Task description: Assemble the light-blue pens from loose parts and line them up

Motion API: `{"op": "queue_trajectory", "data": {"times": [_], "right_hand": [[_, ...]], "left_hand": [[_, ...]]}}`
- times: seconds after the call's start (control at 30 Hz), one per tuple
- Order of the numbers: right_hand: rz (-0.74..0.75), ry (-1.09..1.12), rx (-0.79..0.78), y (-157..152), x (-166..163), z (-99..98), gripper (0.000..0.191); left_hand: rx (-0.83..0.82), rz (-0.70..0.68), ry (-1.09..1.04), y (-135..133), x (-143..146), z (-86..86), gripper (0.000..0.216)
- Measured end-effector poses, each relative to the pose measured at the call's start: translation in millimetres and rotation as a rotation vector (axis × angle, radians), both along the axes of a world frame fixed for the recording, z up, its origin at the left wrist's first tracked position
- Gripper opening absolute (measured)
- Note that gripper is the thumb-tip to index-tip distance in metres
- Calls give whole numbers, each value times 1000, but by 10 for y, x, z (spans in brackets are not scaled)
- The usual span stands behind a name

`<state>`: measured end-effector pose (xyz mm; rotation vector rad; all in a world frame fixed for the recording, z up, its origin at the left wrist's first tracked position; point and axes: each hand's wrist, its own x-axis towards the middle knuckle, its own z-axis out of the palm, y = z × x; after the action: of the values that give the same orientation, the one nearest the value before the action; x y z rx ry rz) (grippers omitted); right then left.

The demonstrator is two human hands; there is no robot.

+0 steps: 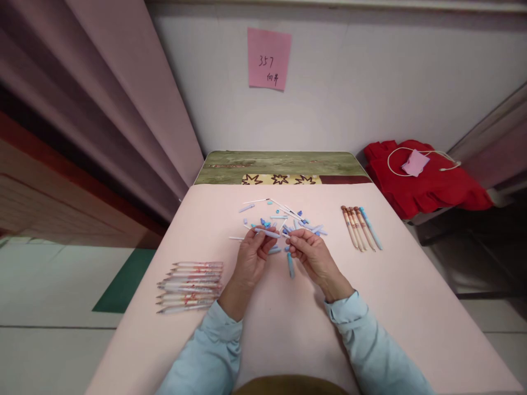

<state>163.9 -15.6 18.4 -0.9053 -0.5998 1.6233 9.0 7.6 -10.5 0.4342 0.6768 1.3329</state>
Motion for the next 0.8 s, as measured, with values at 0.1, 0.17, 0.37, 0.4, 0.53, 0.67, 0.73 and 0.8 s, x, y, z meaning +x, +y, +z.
{"op": "queue_trajectory", "data": {"times": [0.1,0.17,0.37,0.4,0.53,0.67,0.73,0.8], "right_hand": [[25,-39,38,-12,-8,-5,26],[40,-56,43,-15,-8,-13,25],[-16,-86,78,0,22,-11,21],[-28,-90,86,3,26,-7,20],[-92,-163,118,28,71,-13,20],[-332,-335,181,110,262,-71,23],[-471,-388,188,164,395,-112,27],[-549,-403,155,207,506,-149,29]], "left_hand": [[-6,-18,2,-18,15,24,21],[-1,-31,9,-22,16,34,20],[76,-60,57,-61,25,49,29],[97,-81,73,-73,29,57,33],[153,-234,138,-102,19,99,43],[181,-228,248,-80,-40,106,34],[220,-245,368,-78,-53,85,27],[285,-336,534,-99,-38,54,23]]}}
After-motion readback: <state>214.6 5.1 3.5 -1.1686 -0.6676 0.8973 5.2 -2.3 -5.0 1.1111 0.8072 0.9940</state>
